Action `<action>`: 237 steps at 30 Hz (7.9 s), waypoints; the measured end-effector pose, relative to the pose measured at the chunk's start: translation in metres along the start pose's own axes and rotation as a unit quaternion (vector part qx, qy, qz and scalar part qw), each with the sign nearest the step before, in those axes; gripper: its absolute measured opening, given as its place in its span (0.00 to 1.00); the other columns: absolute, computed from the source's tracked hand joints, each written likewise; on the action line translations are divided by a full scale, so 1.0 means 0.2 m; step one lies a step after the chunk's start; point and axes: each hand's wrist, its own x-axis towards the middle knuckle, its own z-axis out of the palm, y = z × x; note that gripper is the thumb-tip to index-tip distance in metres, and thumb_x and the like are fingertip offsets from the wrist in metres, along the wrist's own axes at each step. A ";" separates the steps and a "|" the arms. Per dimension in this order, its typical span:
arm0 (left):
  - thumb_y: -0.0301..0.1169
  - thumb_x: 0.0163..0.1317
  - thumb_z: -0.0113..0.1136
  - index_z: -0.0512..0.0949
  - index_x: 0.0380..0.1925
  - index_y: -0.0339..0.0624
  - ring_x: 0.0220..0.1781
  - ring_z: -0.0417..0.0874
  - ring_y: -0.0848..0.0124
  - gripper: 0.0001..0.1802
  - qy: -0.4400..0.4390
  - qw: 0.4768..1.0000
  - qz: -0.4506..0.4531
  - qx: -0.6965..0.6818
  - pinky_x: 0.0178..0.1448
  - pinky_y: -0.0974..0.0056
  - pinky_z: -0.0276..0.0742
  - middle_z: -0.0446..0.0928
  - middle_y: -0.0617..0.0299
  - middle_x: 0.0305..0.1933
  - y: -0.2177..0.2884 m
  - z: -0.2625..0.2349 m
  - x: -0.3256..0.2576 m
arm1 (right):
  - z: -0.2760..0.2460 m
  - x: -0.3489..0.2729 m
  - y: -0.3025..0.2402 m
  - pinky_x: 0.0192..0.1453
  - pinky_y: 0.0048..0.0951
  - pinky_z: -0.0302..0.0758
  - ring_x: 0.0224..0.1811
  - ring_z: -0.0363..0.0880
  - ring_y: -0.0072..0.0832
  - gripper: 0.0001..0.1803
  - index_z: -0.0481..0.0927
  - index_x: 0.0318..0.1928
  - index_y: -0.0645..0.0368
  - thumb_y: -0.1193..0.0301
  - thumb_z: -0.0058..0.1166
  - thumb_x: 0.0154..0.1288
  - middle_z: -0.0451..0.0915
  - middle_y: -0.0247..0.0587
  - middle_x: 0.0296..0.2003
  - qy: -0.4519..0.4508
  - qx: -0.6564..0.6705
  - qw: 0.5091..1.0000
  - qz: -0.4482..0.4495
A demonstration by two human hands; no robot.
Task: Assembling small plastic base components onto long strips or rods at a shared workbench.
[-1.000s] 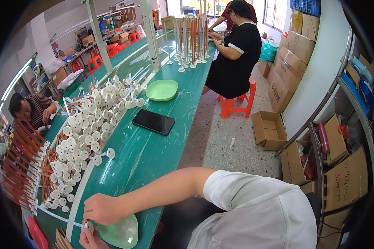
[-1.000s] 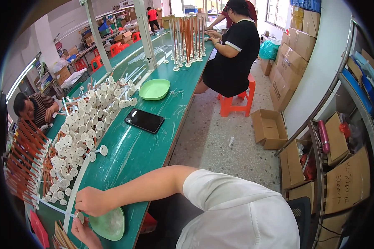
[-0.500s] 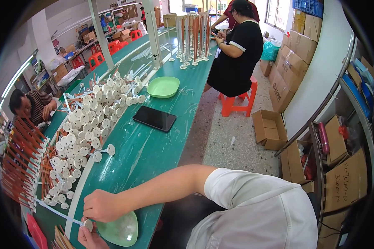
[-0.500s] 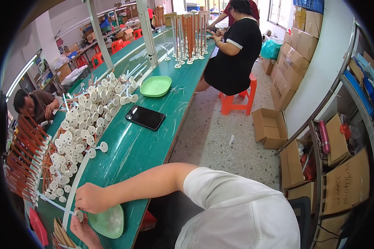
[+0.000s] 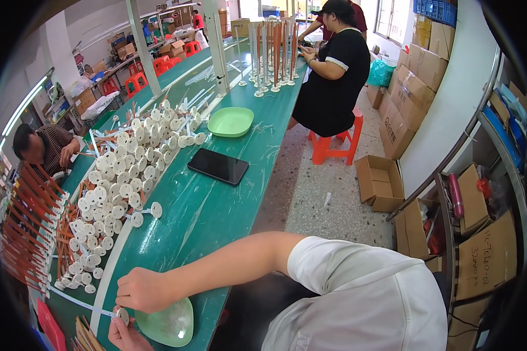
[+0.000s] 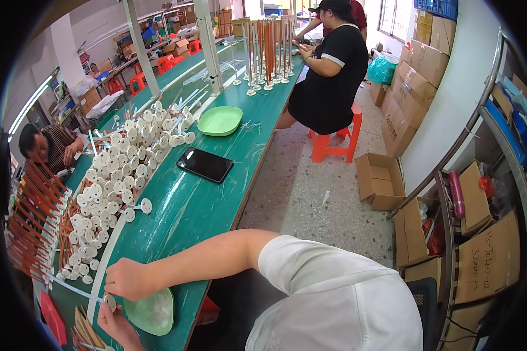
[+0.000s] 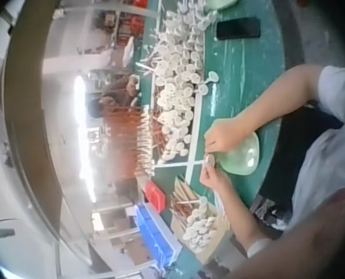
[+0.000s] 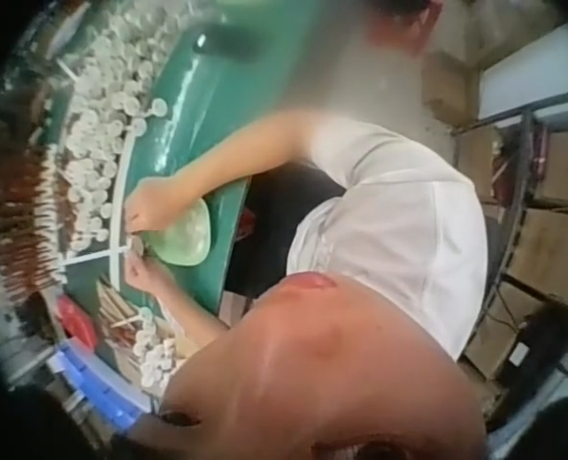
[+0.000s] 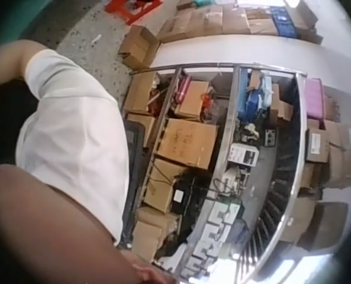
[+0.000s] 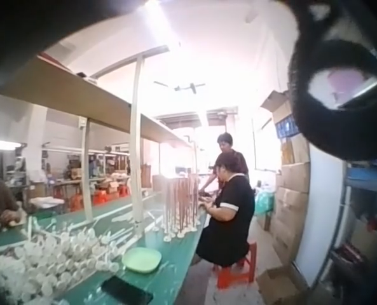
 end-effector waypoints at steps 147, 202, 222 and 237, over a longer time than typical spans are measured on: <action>0.38 0.76 0.41 0.63 0.64 0.28 0.65 0.70 0.67 0.26 0.045 0.955 -0.029 -0.292 0.67 0.64 0.67 0.69 0.52 0.65 0.11 0.40 0.05 | -0.10 0.09 -0.05 0.28 0.38 0.75 0.25 0.77 0.41 0.09 0.74 0.32 0.64 0.77 0.58 0.47 0.75 0.42 0.26 0.094 0.078 0.992 0.027; 0.31 0.72 0.51 0.70 0.51 0.33 0.53 0.80 0.69 0.14 0.049 0.979 0.012 -0.199 0.58 0.68 0.74 0.77 0.54 0.53 0.04 0.27 0.12 | -0.16 0.16 -0.04 0.29 0.33 0.74 0.24 0.79 0.39 0.03 0.78 0.28 0.66 0.78 0.55 0.54 0.78 0.48 0.23 0.059 0.316 0.901 0.291; 0.32 0.72 0.51 0.72 0.48 0.31 0.49 0.81 0.72 0.13 0.017 0.985 0.020 -0.168 0.51 0.70 0.75 0.79 0.55 0.49 0.02 0.27 0.10 | -0.16 0.15 -0.08 0.28 0.30 0.74 0.23 0.79 0.36 0.03 0.78 0.28 0.68 0.79 0.55 0.56 0.78 0.48 0.23 0.080 0.314 0.902 0.287; 0.26 0.71 0.50 0.65 0.61 0.27 0.63 0.74 0.65 0.22 0.058 0.992 0.047 -0.098 0.66 0.65 0.70 0.70 0.47 0.63 0.07 0.26 0.12 | -0.15 0.14 -0.03 0.27 0.40 0.71 0.23 0.76 0.46 0.04 0.78 0.28 0.65 0.77 0.55 0.56 0.76 0.48 0.21 0.085 0.224 0.955 0.175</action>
